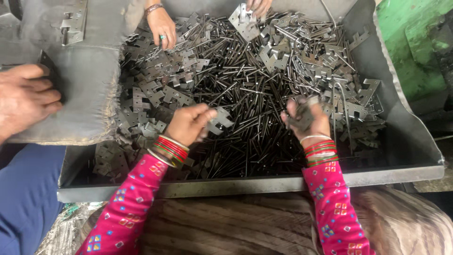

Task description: The person picks up metal hinge plates and long metal pins from a large bin and fits the pins into the hinges by hand. The person then places the partially assembled hinges onto a small metal plate for further processing.

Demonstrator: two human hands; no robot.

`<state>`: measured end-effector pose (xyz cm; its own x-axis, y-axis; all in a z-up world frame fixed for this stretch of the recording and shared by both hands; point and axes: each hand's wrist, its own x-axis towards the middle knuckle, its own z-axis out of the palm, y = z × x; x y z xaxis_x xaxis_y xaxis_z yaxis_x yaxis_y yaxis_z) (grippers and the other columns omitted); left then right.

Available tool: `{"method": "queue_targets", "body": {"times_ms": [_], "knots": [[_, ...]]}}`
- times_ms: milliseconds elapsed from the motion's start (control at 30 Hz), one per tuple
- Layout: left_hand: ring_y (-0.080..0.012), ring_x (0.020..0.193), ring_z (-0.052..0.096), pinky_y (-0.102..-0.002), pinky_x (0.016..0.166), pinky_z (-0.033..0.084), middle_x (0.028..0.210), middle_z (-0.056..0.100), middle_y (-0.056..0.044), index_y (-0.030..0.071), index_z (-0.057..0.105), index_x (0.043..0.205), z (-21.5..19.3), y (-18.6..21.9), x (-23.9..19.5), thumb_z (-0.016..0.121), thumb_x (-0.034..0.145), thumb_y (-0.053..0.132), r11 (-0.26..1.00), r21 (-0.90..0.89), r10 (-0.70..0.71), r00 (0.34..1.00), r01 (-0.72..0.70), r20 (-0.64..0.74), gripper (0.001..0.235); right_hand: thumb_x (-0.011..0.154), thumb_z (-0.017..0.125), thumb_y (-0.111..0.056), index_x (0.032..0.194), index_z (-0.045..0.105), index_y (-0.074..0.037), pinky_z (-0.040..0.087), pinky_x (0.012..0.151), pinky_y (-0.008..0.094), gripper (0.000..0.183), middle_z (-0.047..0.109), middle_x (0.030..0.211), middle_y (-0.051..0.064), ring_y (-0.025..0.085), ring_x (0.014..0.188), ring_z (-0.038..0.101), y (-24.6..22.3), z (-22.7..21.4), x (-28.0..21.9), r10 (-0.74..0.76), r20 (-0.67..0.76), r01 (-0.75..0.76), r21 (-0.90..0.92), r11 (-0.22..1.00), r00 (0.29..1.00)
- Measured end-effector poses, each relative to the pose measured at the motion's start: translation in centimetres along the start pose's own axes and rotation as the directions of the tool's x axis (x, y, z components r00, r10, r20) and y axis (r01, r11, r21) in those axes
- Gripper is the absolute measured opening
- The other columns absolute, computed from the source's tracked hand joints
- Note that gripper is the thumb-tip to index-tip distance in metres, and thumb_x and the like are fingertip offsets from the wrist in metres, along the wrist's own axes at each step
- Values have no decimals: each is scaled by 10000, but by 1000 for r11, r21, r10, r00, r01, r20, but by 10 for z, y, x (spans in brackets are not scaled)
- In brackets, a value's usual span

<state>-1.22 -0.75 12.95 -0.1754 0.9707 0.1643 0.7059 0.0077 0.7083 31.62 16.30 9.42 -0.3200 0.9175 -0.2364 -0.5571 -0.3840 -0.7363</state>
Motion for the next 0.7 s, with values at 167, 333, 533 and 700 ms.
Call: {"method": "queue_targets", "body": {"times_ms": [167, 333, 533, 700], "knots": [[-319, 813, 815, -392, 648, 684, 964, 776, -219, 56, 635, 1172, -3, -18, 10, 465, 933, 653, 135, -929, 85, 930, 345, 358, 666, 952, 672, -241, 1260, 612, -65, 559, 770, 491, 359, 684, 1122, 65, 196, 909, 643, 15, 18, -26, 157, 69, -131, -282, 950, 985], [-295, 973, 718, -444, 736, 654, 1132, 690, -152, 26, 593, 1291, 57, -9, -1, 742, 939, 266, 474, -874, -134, 990, 102, 43, 451, 867, 636, -354, 1229, 593, -26, 656, 769, 500, 490, 673, 1230, 182, 322, 1038, 724, 63, 41, -35, 367, 45, -363, -85, 928, 929], [-343, 931, 731, -406, 764, 578, 1003, 733, -228, -7, 613, 1285, 94, 25, -35, 766, 909, 140, 984, -173, 23, 989, -49, -149, 432, 940, 713, -374, 1459, 542, -43, 522, 979, 316, 640, 678, 1265, 15, 136, 1131, 635, 124, 68, -62, 90, 247, -26, -252, 967, 965], [-300, 789, 741, -391, 643, 562, 949, 765, -165, 30, 674, 1193, 49, 19, -19, 648, 868, 50, 936, -341, -139, 980, 83, -142, 326, 876, 756, -513, 1221, 722, -80, 621, 765, 400, 554, 778, 963, 147, 276, 823, 783, 34, 21, -44, -118, 406, 400, -913, -74, 906]]}}
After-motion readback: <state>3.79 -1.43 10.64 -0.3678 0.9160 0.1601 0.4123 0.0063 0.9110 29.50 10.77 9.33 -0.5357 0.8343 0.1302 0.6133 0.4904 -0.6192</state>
